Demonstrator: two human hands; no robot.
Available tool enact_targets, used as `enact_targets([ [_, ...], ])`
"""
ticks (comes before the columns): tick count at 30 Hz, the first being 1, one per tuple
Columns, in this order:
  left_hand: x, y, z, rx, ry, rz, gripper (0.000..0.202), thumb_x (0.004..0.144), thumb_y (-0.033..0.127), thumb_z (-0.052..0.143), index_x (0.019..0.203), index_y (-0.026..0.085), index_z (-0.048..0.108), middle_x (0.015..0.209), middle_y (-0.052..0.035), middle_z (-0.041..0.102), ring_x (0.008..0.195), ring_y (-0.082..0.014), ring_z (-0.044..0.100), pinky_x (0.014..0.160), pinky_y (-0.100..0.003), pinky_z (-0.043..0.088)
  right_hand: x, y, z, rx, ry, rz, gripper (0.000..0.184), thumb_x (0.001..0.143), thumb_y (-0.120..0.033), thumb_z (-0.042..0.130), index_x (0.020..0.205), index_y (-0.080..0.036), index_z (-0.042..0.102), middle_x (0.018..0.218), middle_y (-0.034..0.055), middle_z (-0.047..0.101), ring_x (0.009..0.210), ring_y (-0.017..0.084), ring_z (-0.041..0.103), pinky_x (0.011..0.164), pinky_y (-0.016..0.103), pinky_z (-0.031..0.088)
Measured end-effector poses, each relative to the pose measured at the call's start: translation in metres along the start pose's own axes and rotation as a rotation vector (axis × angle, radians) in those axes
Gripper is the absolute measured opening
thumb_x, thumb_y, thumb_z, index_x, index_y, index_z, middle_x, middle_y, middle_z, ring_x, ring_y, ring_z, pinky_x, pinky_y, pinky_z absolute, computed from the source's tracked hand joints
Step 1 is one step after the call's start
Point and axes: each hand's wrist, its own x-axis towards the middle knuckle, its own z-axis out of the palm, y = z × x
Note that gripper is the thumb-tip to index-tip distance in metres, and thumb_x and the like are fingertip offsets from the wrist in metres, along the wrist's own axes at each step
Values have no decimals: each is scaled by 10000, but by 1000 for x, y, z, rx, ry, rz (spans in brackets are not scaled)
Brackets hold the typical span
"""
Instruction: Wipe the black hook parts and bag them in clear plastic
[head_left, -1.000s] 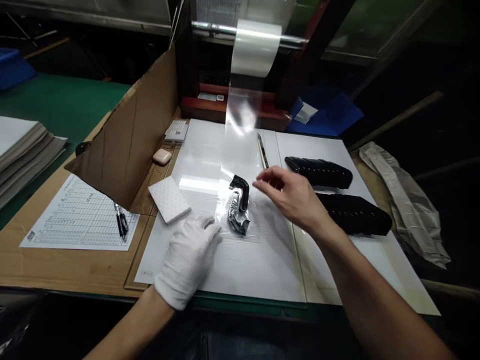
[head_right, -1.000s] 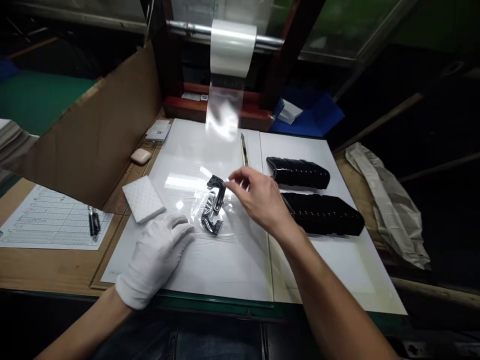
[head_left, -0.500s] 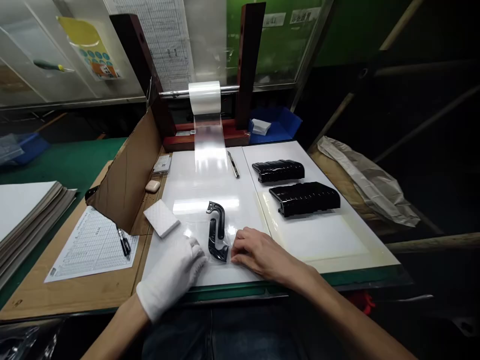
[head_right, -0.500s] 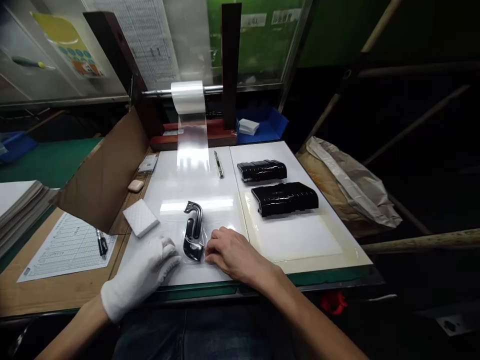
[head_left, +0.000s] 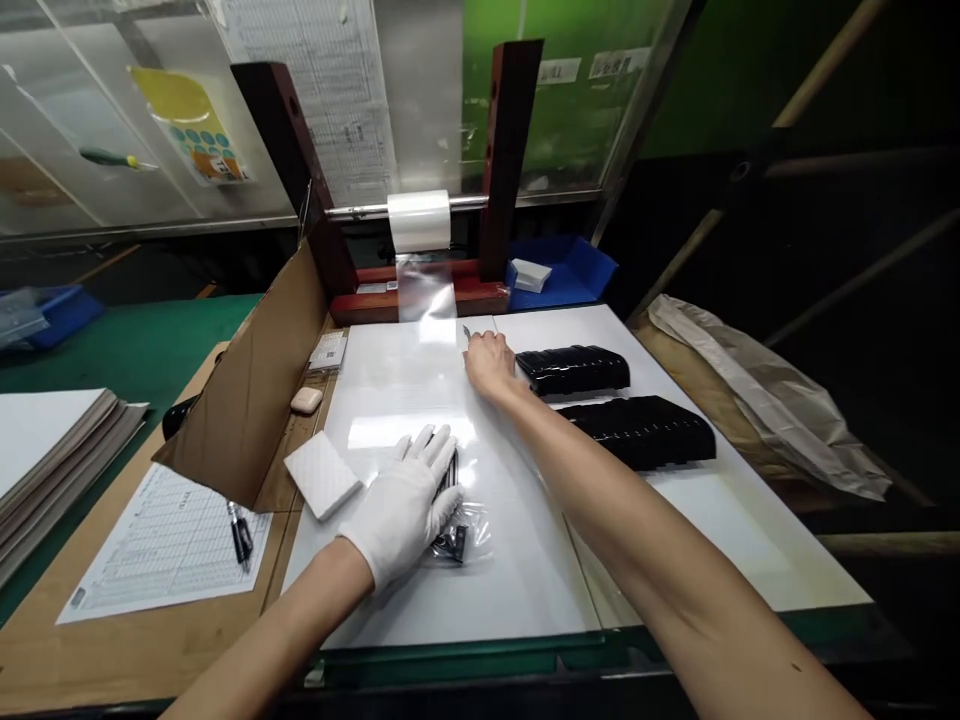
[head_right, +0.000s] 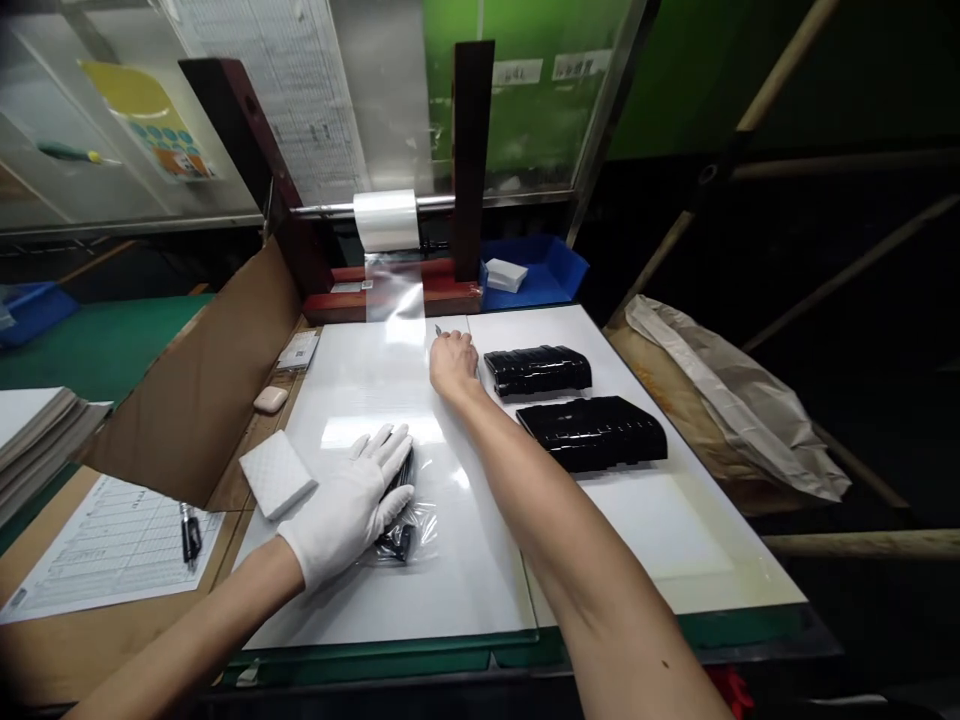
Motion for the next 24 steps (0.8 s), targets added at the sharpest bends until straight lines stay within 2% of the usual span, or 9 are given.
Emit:
enact_targets([
  [3,0,5,-2,-2,-9,-12,579,969,268,540,1505,108,395,1573,-189,423,1472,-385,349,1202,-592,305,12,2,6,-17,-1,42,343,969,-386,634,1229,-163,610,1275,110,607,1106,237,623,954,451,537],
  [6,0,5,-10,-28,29,-32,574,914,267,641,1446,150,461,1505,-165,519,1434,-366,425,1186,-548,360,11,10,-1,-26,21,37,319,984,-393,609,1209,-167,614,1201,92,638,1030,212,647,908,424,556],
  [9,5,-12,-29,-80,213,-121,643,936,318,630,1496,129,377,1528,-196,476,1453,-331,402,1184,-495,376,0,20,-20,-19,36,-75,325,1010,-403,559,1232,-167,592,1125,68,660,936,187,663,853,399,566],
  [11,17,-33,-45,-119,399,-177,706,951,331,615,1542,106,301,1559,-206,431,1467,-305,382,1206,-472,342,-8,23,-33,-21,22,-209,301,1013,-393,550,1206,-169,605,1101,56,664,925,181,656,857,390,550],
  [12,26,-46,-53,-132,454,-190,716,936,316,638,1538,103,314,1538,-204,460,1444,-300,418,1203,-464,344,-10,22,-38,-29,9,-283,268,1007,-377,558,1173,-177,624,1095,48,665,934,180,649,870,384,535],
  [15,57,-83,-62,-173,393,-176,758,883,269,711,1533,138,343,1513,-172,502,1404,-289,478,1172,-439,388,-10,10,-40,-78,-54,-487,149,972,-307,602,1056,-222,690,1071,23,671,932,176,635,866,336,488],
  [18,83,-108,-50,-187,283,-123,774,822,289,779,1497,177,417,1520,-146,502,1408,-297,474,1126,-426,444,-2,-7,-21,-149,-99,-616,172,975,-273,573,1070,-239,713,1068,30,670,892,182,632,810,325,465],
  [21,92,-123,-31,-187,226,-105,580,886,361,720,1406,194,525,1457,-137,555,1306,-303,564,1061,-494,489,6,-14,-2,-218,-106,-673,242,986,-250,525,1134,-242,716,1074,56,658,890,209,624,755,333,452],
  [24,92,-133,-20,-193,205,-110,429,953,381,642,1324,176,583,1387,-128,587,1227,-294,597,1026,-545,495,10,-2,-6,-266,-126,-694,265,981,-226,512,1111,-266,739,1054,63,651,870,216,616,718,330,431],
])
